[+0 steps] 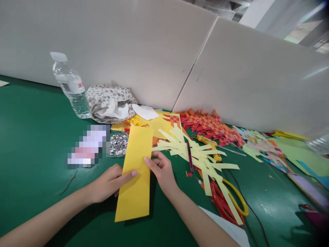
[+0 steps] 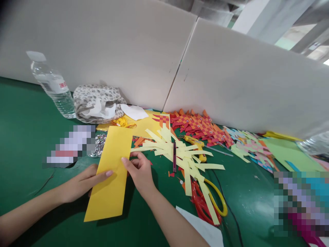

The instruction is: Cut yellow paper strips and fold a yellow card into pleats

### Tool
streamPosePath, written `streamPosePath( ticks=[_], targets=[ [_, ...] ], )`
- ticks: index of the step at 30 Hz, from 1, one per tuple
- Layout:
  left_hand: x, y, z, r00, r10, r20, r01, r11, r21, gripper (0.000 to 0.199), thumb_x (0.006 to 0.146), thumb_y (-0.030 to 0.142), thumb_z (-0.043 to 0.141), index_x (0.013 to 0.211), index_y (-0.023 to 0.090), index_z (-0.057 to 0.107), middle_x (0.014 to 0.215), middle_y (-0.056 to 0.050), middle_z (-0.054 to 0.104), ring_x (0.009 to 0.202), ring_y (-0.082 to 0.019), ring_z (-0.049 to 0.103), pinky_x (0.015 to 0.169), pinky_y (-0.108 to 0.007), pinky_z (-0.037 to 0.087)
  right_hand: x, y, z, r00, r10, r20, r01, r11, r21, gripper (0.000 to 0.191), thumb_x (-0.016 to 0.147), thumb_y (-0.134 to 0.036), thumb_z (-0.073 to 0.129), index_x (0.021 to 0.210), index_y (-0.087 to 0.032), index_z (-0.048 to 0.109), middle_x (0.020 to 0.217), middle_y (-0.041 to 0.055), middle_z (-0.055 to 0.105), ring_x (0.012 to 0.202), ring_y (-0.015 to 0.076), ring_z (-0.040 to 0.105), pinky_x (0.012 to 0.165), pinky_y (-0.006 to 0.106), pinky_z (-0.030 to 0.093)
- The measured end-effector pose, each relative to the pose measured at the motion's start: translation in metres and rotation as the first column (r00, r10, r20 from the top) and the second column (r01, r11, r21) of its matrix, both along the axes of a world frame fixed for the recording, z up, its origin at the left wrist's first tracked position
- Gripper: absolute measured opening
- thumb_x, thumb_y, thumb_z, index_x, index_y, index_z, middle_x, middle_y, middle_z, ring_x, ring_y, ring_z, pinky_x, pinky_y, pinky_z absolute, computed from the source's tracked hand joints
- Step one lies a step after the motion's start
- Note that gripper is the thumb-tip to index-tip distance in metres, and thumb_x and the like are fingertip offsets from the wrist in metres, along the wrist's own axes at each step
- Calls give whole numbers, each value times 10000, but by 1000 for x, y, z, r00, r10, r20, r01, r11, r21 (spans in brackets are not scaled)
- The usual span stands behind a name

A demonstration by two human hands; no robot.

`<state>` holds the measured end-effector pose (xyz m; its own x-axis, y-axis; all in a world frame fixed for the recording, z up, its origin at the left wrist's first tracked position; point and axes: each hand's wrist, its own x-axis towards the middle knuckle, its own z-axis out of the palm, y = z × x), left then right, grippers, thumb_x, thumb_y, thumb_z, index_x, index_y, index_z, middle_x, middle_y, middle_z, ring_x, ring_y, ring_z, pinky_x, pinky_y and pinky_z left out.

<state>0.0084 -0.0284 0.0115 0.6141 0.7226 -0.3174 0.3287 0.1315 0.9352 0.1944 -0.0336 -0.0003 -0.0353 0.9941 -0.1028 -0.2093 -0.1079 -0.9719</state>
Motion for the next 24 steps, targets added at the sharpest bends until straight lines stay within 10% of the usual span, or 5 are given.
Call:
streamPosePath(
  ticks=[24],
  targets=[
    [0,0,1,995,98,19,-96,991,-89,609,852,626,404,579,121,609,497,-31,562,438,-117,516,448,-215,416,2,-1,5,995,82,64,-80,997,-22,394,683,-502,710,592,-184,498,439,-68,505,353,59,407,357,185,320]
  ],
)
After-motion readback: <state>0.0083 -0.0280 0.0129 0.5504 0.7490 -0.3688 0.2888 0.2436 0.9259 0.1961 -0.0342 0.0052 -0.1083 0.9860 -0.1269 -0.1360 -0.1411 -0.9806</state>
